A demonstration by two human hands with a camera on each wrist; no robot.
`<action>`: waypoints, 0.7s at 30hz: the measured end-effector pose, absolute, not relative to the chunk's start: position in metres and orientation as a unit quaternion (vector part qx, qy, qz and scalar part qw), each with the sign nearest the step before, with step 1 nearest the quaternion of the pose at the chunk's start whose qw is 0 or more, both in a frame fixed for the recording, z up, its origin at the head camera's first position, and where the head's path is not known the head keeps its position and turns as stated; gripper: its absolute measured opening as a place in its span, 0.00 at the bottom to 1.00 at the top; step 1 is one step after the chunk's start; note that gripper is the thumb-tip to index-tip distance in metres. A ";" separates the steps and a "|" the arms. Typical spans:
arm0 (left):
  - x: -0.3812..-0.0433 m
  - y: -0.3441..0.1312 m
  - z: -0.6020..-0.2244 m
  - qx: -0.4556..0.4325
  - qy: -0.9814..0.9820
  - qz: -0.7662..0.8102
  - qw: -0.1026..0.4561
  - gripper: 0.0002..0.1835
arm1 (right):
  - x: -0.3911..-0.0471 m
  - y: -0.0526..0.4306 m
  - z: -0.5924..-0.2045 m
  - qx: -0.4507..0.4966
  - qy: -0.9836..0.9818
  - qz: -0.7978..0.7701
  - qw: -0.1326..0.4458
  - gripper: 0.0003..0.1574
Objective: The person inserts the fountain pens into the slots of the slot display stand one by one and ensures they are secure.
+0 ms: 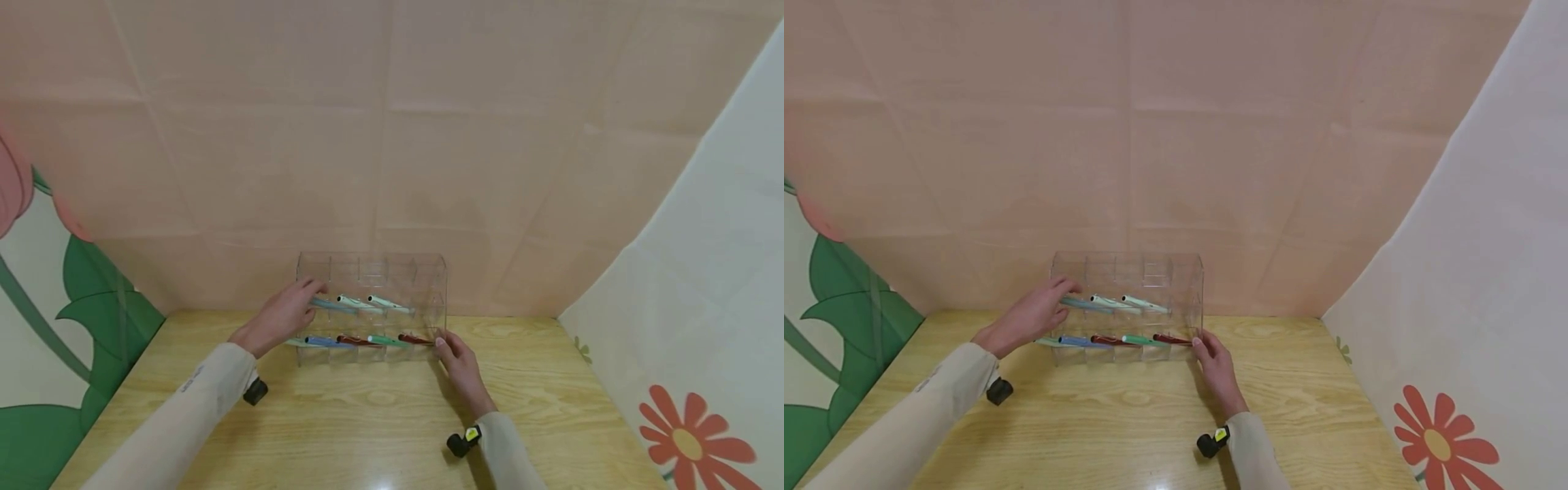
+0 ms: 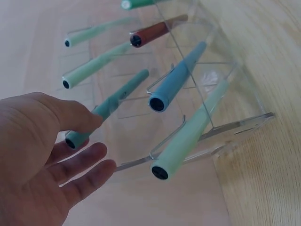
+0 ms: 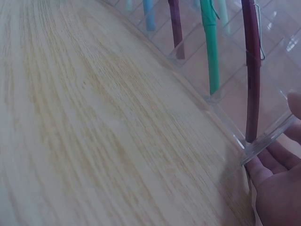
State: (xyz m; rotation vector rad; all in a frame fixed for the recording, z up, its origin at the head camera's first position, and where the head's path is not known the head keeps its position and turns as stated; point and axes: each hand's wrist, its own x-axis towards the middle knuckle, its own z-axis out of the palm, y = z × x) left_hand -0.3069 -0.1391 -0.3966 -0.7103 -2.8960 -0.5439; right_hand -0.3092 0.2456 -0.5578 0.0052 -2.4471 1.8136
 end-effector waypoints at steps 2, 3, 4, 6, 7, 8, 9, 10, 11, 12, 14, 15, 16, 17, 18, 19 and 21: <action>-0.305 -0.140 -0.395 -0.226 -0.955 -0.184 0.050 0.25 | -0.309 0.246 -0.558 0.006 -0.803 0.594 0.047 0.35; -0.304 -0.141 -0.394 -0.223 -0.955 -0.188 0.049 0.25 | -0.309 0.246 -0.557 0.005 -0.802 0.595 0.046 0.35; -0.304 -0.142 -0.393 -0.218 -0.956 -0.191 0.047 0.25 | -0.309 0.246 -0.557 0.007 -0.801 0.596 0.045 0.36; -0.303 -0.143 -0.392 -0.210 -0.956 -0.197 0.047 0.25 | -0.308 0.247 -0.557 0.012 -0.803 0.595 0.045 0.37; -0.303 -0.144 -0.391 -0.206 -0.956 -0.202 0.047 0.25 | -0.308 0.246 -0.556 0.012 -0.802 0.595 0.046 0.37; -0.303 -0.145 -0.390 -0.201 -0.956 -0.206 0.046 0.25 | -0.308 0.246 -0.556 0.014 -0.803 0.594 0.046 0.37; -0.303 -0.145 -0.390 -0.197 -0.957 -0.210 0.046 0.25 | -0.308 0.246 -0.557 0.012 -0.803 0.594 0.047 0.38; -0.303 -0.146 -0.390 -0.193 -0.957 -0.212 0.045 0.25 | -0.308 0.246 -0.557 0.010 -0.803 0.593 0.047 0.38; -0.303 -0.147 -0.390 -0.188 -0.957 -0.218 0.045 0.25 | -0.308 0.246 -0.557 0.007 -0.803 0.594 0.047 0.37; -0.303 -0.148 -0.390 -0.181 -0.956 -0.226 0.043 0.25 | -0.309 0.246 -0.557 0.008 -0.803 0.594 0.048 0.37; -0.301 -0.150 -0.390 -0.172 -0.955 -0.237 0.044 0.24 | -0.309 0.246 -0.558 0.009 -0.803 0.593 0.050 0.37; -0.300 -0.152 -0.389 -0.168 -0.954 -0.242 0.048 0.24 | -0.310 0.246 -0.558 0.007 -0.804 0.592 0.051 0.37; -0.298 -0.153 -0.388 -0.163 -0.953 -0.250 0.052 0.24 | -0.310 0.247 -0.557 0.007 -0.805 0.591 0.052 0.37; -0.296 -0.154 -0.387 -0.159 -0.951 -0.261 0.057 0.24 | -0.310 0.247 -0.556 0.007 -0.804 0.592 0.051 0.37; -0.293 -0.155 -0.385 -0.159 -0.948 -0.267 0.064 0.24 | -0.311 0.248 -0.556 0.008 -0.806 0.590 0.051 0.37; -0.289 -0.155 -0.382 -0.159 -0.946 -0.272 0.071 0.24 | -0.311 0.249 -0.555 0.006 -0.806 0.590 0.049 0.37; -0.280 -0.155 -0.375 -0.157 -0.942 -0.285 0.084 0.25 | -0.309 0.248 -0.550 0.001 -0.803 0.594 0.041 0.36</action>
